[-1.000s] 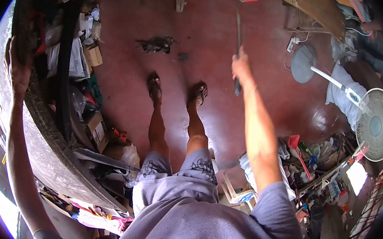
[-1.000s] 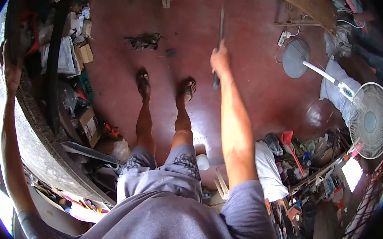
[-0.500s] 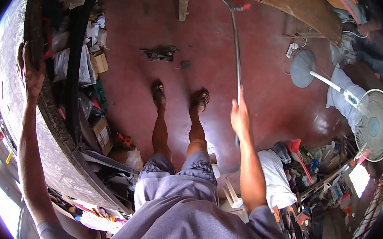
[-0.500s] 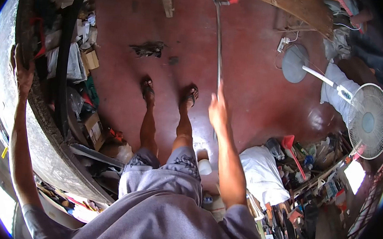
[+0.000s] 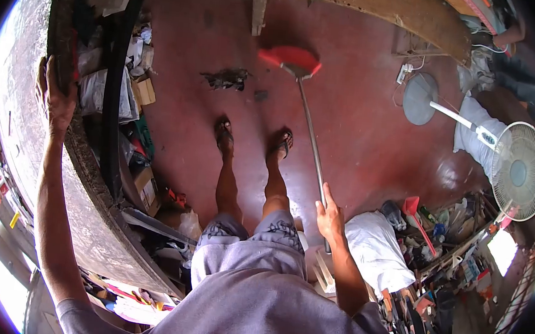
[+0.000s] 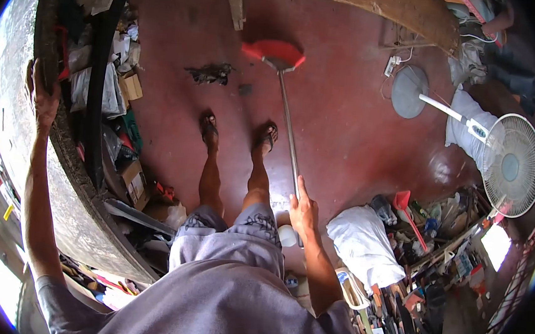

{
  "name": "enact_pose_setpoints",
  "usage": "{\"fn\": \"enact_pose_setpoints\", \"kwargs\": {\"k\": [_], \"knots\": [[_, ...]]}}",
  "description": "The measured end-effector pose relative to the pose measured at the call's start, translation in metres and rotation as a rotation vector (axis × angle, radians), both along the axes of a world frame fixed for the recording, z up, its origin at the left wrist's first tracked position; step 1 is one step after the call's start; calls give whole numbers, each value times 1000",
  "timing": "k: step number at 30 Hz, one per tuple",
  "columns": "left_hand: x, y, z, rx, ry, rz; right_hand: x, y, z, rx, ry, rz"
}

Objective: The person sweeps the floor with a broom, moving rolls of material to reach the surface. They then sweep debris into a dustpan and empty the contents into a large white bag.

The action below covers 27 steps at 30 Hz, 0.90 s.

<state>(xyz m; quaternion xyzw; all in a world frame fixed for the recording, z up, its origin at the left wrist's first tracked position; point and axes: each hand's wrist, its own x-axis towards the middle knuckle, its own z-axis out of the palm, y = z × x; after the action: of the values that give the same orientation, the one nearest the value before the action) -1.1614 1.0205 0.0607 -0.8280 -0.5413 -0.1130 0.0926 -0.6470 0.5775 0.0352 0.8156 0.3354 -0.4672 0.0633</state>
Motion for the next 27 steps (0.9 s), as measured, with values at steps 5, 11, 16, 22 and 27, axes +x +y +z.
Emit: {"fn": "enact_pose_setpoints", "kwargs": {"k": [5,11,16,22,27], "knots": [[-3,1,-1,11,42,21,4,73,-61,389,-50,15],[-8,3,-8,-1,-53,-26,38,141,-163,132,-230,364],[-2,2,-1,56,24,-31,44,29,-104,-29,-142,329],[-1,3,1,72,42,-38,-24,-79,-10,-295,-35,143],[12,-5,13,48,64,21,-49,-87,82,-40,144,-167]]}}
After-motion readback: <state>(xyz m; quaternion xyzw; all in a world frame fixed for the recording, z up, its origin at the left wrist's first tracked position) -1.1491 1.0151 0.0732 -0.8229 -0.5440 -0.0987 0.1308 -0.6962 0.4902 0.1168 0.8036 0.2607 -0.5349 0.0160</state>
